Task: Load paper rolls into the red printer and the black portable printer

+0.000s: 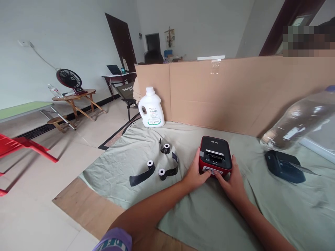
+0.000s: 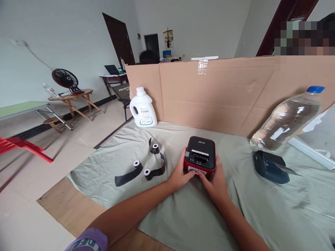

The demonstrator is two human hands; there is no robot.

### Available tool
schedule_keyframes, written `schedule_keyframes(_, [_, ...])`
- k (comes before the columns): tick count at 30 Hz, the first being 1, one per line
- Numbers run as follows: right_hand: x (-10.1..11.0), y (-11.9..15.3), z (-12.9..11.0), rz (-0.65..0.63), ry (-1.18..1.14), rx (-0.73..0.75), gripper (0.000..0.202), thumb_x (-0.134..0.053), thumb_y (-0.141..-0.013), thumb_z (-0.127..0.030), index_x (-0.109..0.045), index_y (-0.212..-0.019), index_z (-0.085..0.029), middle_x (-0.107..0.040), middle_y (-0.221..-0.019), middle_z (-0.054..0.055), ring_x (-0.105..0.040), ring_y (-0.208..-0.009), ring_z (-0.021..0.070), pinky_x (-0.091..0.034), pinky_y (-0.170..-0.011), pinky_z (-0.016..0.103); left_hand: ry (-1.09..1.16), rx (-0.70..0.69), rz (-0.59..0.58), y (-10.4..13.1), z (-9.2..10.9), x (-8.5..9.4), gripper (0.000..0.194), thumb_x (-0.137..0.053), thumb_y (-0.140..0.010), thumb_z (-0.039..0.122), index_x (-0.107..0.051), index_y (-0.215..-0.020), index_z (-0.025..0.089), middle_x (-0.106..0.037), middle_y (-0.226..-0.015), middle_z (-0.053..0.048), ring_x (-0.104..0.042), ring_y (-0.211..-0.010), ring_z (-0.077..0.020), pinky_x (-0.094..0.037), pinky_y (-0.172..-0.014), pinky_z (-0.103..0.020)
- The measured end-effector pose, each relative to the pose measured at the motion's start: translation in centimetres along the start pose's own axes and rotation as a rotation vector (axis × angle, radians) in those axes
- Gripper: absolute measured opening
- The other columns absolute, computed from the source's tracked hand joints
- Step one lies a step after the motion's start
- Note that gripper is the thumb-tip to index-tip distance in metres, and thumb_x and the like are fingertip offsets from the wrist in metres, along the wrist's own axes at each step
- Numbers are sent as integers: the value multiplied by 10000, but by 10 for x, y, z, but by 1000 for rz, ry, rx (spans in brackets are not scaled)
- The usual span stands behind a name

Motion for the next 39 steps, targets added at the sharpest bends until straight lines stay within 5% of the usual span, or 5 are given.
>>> schedule_keyframes(27, [2, 3, -2, -29, 10, -24, 1002, -623, -867, -602, -128, -1610, -147, -508, -1375, 214, -539, -1235, 364, -477, -1002, 540, -164, -41, 20, 12, 10, 4, 956, -647, -850, 211, -80, -1618, 239, -274, -1646, -86, -298, -1502, -303, -276, -1245, -493])
schedule_keyframes(39, [3, 3, -1, -21, -2, -5, 965, -647, -874, -554, -138, -1609, -192, -533, -1286, 177, -568, -1135, 333, -516, -933, 514, -147, -54, 86, 10, 6, 6, 696, -609, -809, 112, -387, -1461, 213, -303, -1631, -105, -305, -1500, -285, -262, -1249, -481])
Point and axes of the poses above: each hand's wrist, its own y-axis away from the middle knuckle, its own x-axis out of the back of the hand, z = x × y, the point moved 5 cm from there along -y, towards the middle knuckle
